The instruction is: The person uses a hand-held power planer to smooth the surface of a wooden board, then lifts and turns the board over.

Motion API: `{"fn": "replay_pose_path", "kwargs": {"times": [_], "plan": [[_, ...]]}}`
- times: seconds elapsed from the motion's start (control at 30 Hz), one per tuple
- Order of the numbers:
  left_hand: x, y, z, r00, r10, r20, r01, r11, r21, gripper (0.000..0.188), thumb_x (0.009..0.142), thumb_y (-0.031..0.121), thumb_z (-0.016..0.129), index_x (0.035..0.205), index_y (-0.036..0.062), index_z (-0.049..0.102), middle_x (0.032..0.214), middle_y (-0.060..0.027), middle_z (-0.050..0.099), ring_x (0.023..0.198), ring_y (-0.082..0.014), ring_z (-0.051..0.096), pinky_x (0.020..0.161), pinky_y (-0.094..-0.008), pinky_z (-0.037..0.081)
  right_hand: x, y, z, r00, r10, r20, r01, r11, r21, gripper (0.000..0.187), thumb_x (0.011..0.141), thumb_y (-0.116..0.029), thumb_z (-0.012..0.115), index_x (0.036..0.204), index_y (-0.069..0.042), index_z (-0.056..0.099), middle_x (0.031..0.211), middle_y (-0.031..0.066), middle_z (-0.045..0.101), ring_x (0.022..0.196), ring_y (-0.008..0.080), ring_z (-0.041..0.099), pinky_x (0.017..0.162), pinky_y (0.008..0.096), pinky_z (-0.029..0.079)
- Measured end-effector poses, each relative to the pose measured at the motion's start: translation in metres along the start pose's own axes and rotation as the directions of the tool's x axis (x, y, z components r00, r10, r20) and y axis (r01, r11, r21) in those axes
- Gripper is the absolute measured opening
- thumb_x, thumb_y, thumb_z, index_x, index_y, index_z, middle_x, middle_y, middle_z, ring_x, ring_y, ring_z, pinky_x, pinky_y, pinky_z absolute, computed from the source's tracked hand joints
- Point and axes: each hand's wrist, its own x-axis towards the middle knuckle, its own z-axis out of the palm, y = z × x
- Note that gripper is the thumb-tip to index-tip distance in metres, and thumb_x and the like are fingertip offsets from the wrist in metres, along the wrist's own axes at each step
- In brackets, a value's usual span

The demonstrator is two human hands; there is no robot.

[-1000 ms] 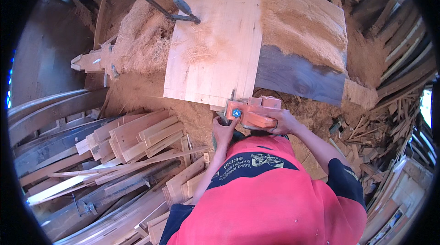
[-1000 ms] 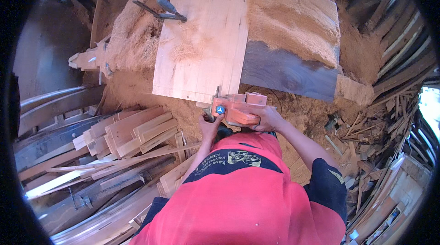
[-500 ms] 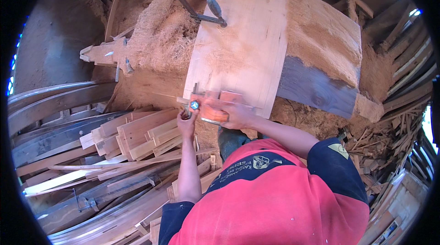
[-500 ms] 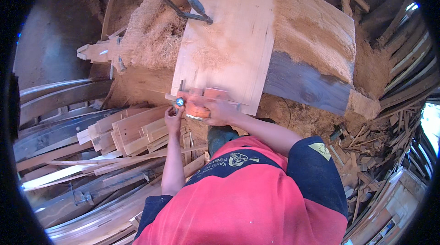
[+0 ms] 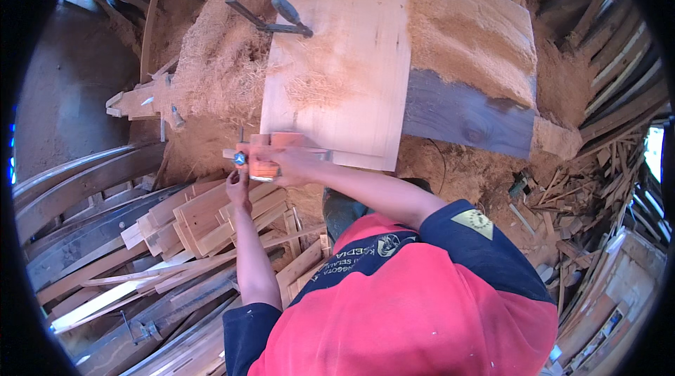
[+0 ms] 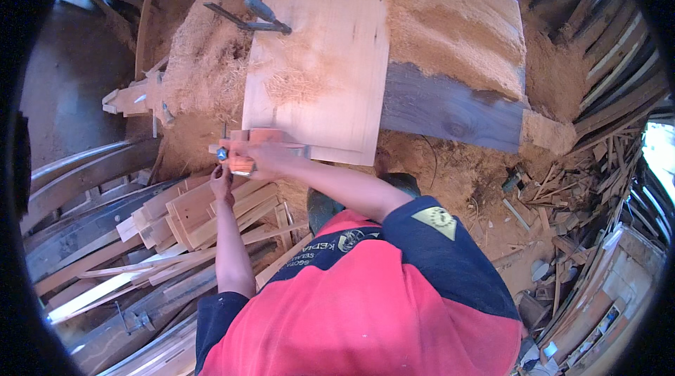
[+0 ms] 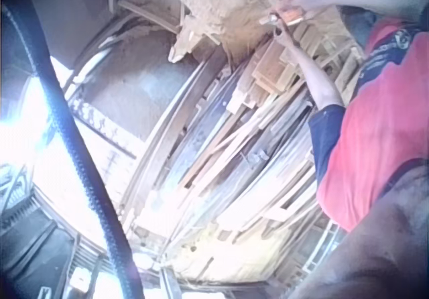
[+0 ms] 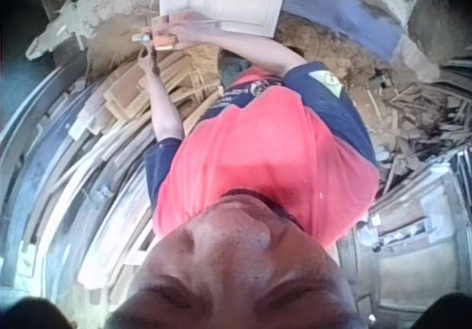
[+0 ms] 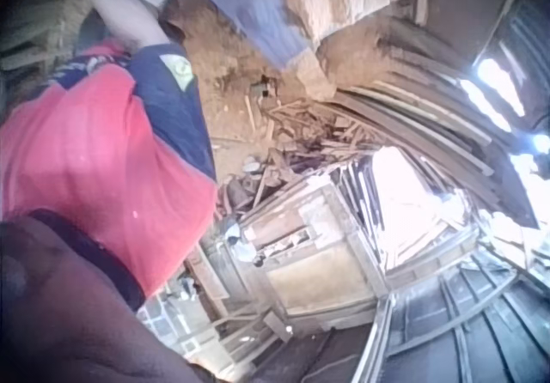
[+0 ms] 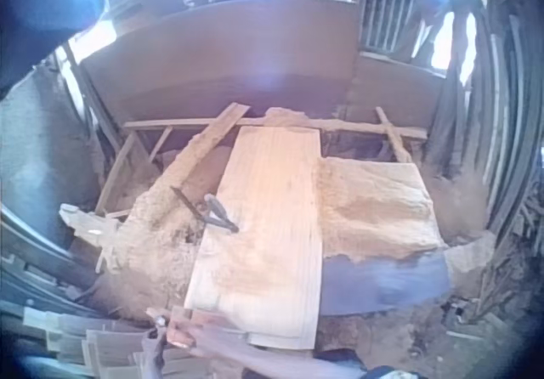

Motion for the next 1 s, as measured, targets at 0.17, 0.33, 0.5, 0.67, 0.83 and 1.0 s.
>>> {"fn": "replay_pose_path", "kwargs": {"times": [0.17, 0.33, 0.5, 0.67, 0.83, 1.0], "plan": [[-0.122, -0.01, 0.107, 0.995, 0.014, 0.097, -0.023, 0.995, 0.102, 0.064, 0.077, 0.031, 0.087, 0.121, -0.0029, 0.056, 0.098, -0.004, 0.063, 0.086, -0.0127, 0.056, 0.074, -0.0284, 0.047, -0.13, 0.072, -0.039, 1.0, -0.021, -0.022, 0.018, 0.992, -0.123, 0.071, 0.079, -0.034, 0.072, 0.145, -0.023, 0.045, 0.131, 0.0159, 0.061, 0.113, 0.0378, 0.062, 0.095, 0.0502, 0.05], [-0.248, -0.009, 0.196, 0.979, -0.02, 0.203, -0.02, 0.98, 0.197, 0.078, 0.063, 0.047, 0.092, 0.11, -0.0037, 0.056, 0.098, -0.0108, 0.061, 0.083, -0.0184, 0.056, 0.072, -0.0328, 0.048, -0.273, 0.092, -0.102, 0.98, 0.193, -0.042, -0.196, 0.932, -0.306, 0.067, 0.074, -0.034, 0.077, 0.136, -0.018, 0.056, 0.114, 0.0163, 0.068, 0.103, 0.0374, 0.066, 0.088, 0.0463, 0.053], [-0.27, -0.008, 0.209, 0.979, 0.036, 0.201, -0.088, 0.962, 0.258, 0.082, 0.062, 0.047, 0.092, 0.113, -0.006, 0.055, 0.099, -0.0118, 0.061, 0.087, -0.0207, 0.058, 0.077, -0.0323, 0.049, -0.294, 0.089, -0.118, 0.967, 0.253, -0.032, -0.254, 0.941, -0.225, 0.06, 0.07, -0.03, 0.076, 0.127, -0.017, 0.063, 0.111, 0.0172, 0.069, 0.103, 0.0372, 0.065, 0.087, 0.0461, 0.054], [-0.213, 0.0, 0.165, 0.987, -0.007, 0.16, -0.013, 0.992, 0.124, 0.076, 0.065, 0.038, 0.093, 0.115, -0.0053, 0.055, 0.097, -0.0082, 0.062, 0.085, -0.0158, 0.058, 0.074, -0.029, 0.049, -0.224, 0.087, -0.078, 0.972, 0.232, -0.03, -0.232, 0.937, -0.263, 0.056, 0.07, -0.032, 0.076, 0.121, -0.013, 0.065, 0.107, 0.0196, 0.069, 0.098, 0.0391, 0.066, 0.085, 0.0466, 0.054], [-0.134, 0.008, 0.104, 0.996, 0.033, 0.077, -0.038, 0.998, 0.054, 0.078, 0.067, 0.037, 0.093, 0.119, -0.0061, 0.055, 0.097, -0.0086, 0.063, 0.084, -0.0154, 0.059, 0.074, -0.0283, 0.049, -0.124, 0.037, -0.054, 0.99, 0.139, 0.003, -0.137, 0.979, -0.154, 0.059, 0.074, -0.031, 0.073, 0.129, -0.015, 0.061, 0.11, 0.0199, 0.068, 0.099, 0.0399, 0.066, 0.086, 0.0461, 0.053], [-0.054, 0.001, 0.046, 0.999, 0.046, 0.007, -0.047, 0.996, 0.07, 0.075, 0.072, 0.035, 0.091, 0.125, -0.0044, 0.055, 0.102, -0.0088, 0.064, 0.09, -0.0152, 0.06, 0.081, -0.0285, 0.05, -0.044, 0.036, -0.003, 0.999, 0.039, -0.016, -0.041, 0.992, -0.12, 0.076, 0.076, -0.024, 0.069, 0.147, -0.026, 0.042, 0.115, 0.0184, 0.068, 0.096, 0.0418, 0.067, 0.086, 0.0496, 0.055]]}}
